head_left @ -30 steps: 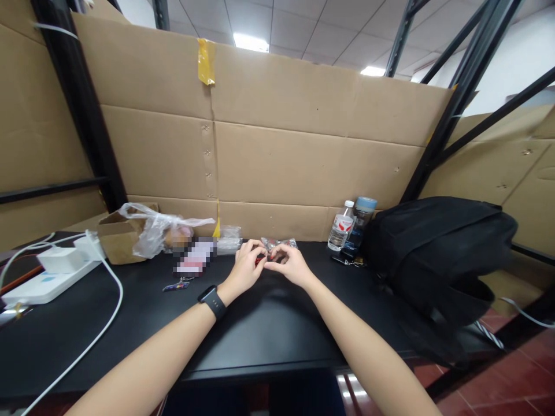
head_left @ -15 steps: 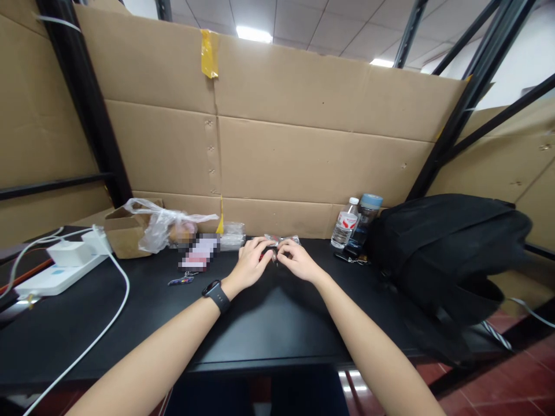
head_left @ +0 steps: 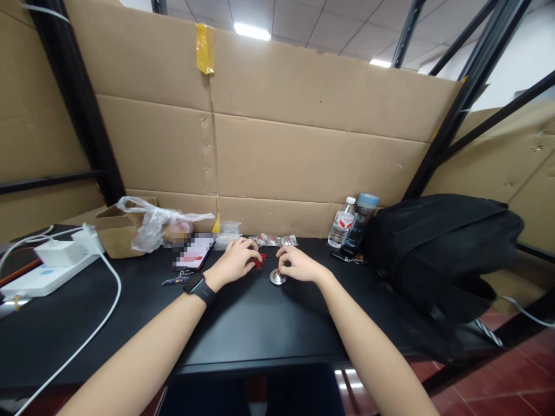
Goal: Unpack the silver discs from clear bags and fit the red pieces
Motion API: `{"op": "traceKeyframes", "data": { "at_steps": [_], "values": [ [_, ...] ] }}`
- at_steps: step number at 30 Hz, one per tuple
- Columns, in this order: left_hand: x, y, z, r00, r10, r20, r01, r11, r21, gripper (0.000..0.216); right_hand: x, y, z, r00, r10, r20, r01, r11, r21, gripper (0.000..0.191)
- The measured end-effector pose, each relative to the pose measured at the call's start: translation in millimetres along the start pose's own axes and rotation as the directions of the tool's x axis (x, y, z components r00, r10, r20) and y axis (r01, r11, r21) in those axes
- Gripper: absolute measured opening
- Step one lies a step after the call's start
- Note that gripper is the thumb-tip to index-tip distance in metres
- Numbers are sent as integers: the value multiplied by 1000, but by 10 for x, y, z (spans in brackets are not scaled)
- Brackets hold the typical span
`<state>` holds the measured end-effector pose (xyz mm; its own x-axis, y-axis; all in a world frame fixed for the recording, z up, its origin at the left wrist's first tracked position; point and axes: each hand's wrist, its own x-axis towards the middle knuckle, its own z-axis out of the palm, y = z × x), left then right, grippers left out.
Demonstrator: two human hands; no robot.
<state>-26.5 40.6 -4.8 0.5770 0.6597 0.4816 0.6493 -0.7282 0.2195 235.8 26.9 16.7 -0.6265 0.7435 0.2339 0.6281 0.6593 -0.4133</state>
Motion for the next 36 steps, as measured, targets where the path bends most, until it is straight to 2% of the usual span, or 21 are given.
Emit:
{"op": "traceKeyframes", "data": {
  "at_steps": [3,6,8,11,13,17,21,24,28,31,36],
  "values": [
    [-8,-13,78,998,37,54,-35,999,-33,14,-11,5,-30,998,24,62,-24,1000,-8,13],
    [6,-2,160,998,31,56,-29,999,-23,10,-30,60,-95,998,55,16,-54,998,-30,15],
    [17,5,186,998,21,52,-21,1000,-1,12,-54,146,-135,990,133,-42,-137,986,-95,16],
    [26,18,201,999,24,39,-25,1000,11,16,-94,320,-154,954,281,-108,-297,935,-194,46],
    [28,33,213,1000,19,10,-19,1000,-5,18,-109,428,-142,940,320,-121,-339,918,-204,54],
    [39,83,233,998,-53,-30,51,997,-59,21,-109,543,-110,954,279,-108,-294,943,-155,43],
    [65,104,226,992,-126,-29,122,986,-114,23,-103,539,-106,969,232,-89,-243,958,-150,29],
    [76,75,219,987,-157,-45,150,981,-124,22,-107,523,-114,972,213,-98,-226,960,-163,27],
    [53,31,204,996,-87,-18,85,993,-81,20,-113,514,-137,971,195,-136,-215,964,-155,27],
    [25,49,181,1000,-6,14,7,999,-39,31,-112,500,-156,968,177,-178,-202,971,-130,28],
    [5,143,107,999,14,32,-16,998,62,31,-100,457,-156,970,146,-193,-163,984,-76,30]
  ]
}}
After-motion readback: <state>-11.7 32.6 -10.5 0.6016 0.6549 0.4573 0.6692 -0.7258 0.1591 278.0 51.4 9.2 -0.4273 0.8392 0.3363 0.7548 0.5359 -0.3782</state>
